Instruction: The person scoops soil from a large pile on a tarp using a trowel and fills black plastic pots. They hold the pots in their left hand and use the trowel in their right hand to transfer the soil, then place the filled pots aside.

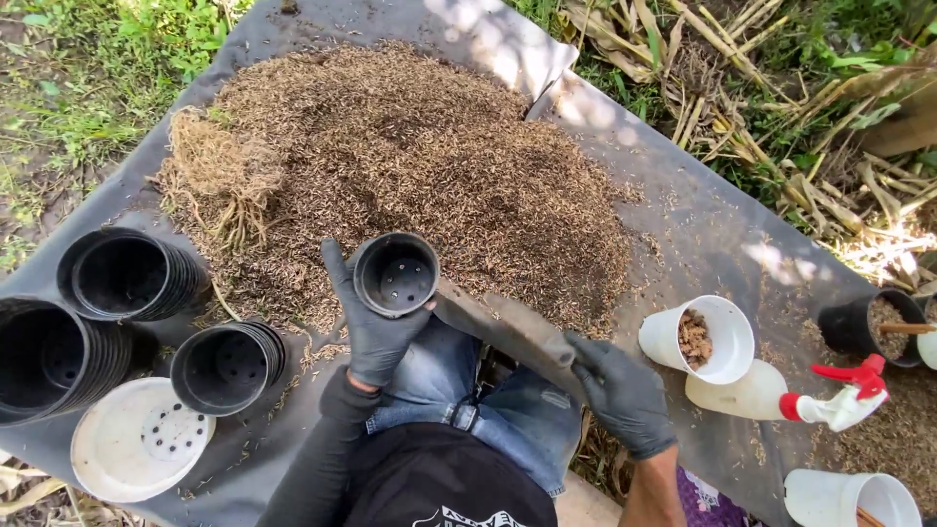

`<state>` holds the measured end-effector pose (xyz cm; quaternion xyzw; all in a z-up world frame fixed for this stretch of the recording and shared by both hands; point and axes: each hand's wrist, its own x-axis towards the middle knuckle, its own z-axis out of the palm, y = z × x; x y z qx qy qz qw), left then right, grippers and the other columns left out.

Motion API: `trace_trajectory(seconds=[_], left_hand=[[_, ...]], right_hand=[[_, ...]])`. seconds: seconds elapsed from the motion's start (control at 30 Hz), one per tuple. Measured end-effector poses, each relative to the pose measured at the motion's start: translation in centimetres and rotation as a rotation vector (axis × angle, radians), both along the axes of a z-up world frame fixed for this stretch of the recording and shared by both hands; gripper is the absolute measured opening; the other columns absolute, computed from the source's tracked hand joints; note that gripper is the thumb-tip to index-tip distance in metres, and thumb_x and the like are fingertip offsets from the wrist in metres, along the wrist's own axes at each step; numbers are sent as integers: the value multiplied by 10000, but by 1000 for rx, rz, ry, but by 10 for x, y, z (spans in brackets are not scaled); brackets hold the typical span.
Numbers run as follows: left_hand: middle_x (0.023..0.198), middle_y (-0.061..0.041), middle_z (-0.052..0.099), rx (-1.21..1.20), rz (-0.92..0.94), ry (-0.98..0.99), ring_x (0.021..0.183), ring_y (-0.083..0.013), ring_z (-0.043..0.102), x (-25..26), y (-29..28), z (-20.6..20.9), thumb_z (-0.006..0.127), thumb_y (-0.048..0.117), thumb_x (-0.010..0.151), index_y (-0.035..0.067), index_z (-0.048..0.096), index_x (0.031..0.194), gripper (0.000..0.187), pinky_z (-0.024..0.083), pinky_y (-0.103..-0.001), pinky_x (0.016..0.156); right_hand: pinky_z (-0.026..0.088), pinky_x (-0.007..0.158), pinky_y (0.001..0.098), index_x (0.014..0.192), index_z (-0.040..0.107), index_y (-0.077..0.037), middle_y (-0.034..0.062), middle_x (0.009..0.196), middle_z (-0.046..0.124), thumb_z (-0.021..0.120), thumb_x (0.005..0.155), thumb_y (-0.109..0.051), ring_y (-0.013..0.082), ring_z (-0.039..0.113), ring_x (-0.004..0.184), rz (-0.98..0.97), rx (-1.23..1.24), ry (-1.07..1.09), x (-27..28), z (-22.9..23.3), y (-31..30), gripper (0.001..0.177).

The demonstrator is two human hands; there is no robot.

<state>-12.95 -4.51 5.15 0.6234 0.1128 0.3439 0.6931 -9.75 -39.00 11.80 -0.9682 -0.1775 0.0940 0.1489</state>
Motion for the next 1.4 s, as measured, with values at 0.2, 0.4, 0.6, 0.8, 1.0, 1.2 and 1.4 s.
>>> trace_trajectory(seconds=[0.2, 0.4, 0.6, 0.8, 1.0, 1.2, 1.4], left_hand=[[1484, -181, 477, 89, 41, 94, 1399, -287, 493, -30, 4, 11, 923, 52, 675, 90, -60, 1635, 1375, 228, -407, 1295], [1265, -162, 592, -46, -38, 75, 1212, -288, 618, -23, -3, -2, 975, -23, 520, 51, 102, 1621, 1407, 477, -436, 1114], [1277, -186, 607, -90, -160, 59, 1216, -316, 613, -3, -35, -17, 979, -42, 508, -2, 197, 1588, 1334, 505, -452, 1076], [1293, -201, 618, -17, -288, 164, 1243, -356, 609, -5, -56, -35, 977, -28, 534, 2, 312, 1536, 1203, 506, -485, 1084], [1291, -245, 579, 204, -139, 204, 1222, -453, 599, -1, -74, -17, 1003, 119, 563, -7, 383, 1505, 1134, 526, -540, 1033], [1285, -225, 576, 227, -89, 173, 1227, -419, 606, 13, -83, -28, 1020, 183, 530, 14, 444, 1474, 1118, 502, -496, 1069], [1261, -225, 583, 245, -49, 125, 1203, -453, 609, 25, -98, -26, 998, 148, 612, 14, 454, 1487, 1039, 496, -527, 1045]], right_hand=[[540, 634, 469, 1440, 569, -345, 32, 930, 719, 496, 1001, -398, 259, 694, 824, 185, -219, 141, 14, -1, 39, 448], [611, 798, 481, 1445, 551, -393, 42, 1111, 722, 569, 952, -379, 332, 732, 993, 137, -175, 55, 30, -40, 75, 494], [608, 771, 496, 1436, 588, -341, 64, 1081, 726, 606, 928, -316, 341, 730, 967, 67, -245, -104, 26, -19, 68, 509], [599, 728, 473, 1384, 656, -316, 52, 1052, 717, 657, 896, -276, 342, 720, 918, -9, -221, -303, 13, -28, 52, 490], [584, 692, 452, 1332, 681, -400, -12, 1017, 711, 669, 891, -306, 296, 716, 870, -35, -214, -454, 10, -15, 42, 451], [564, 732, 429, 1298, 688, -454, -33, 1004, 703, 690, 874, -332, 274, 717, 853, -81, -309, -549, 13, -25, 7, 441], [555, 782, 423, 1298, 694, -471, -31, 1016, 704, 707, 874, -320, 270, 726, 890, -75, -329, -592, 15, 20, -1, 451]])
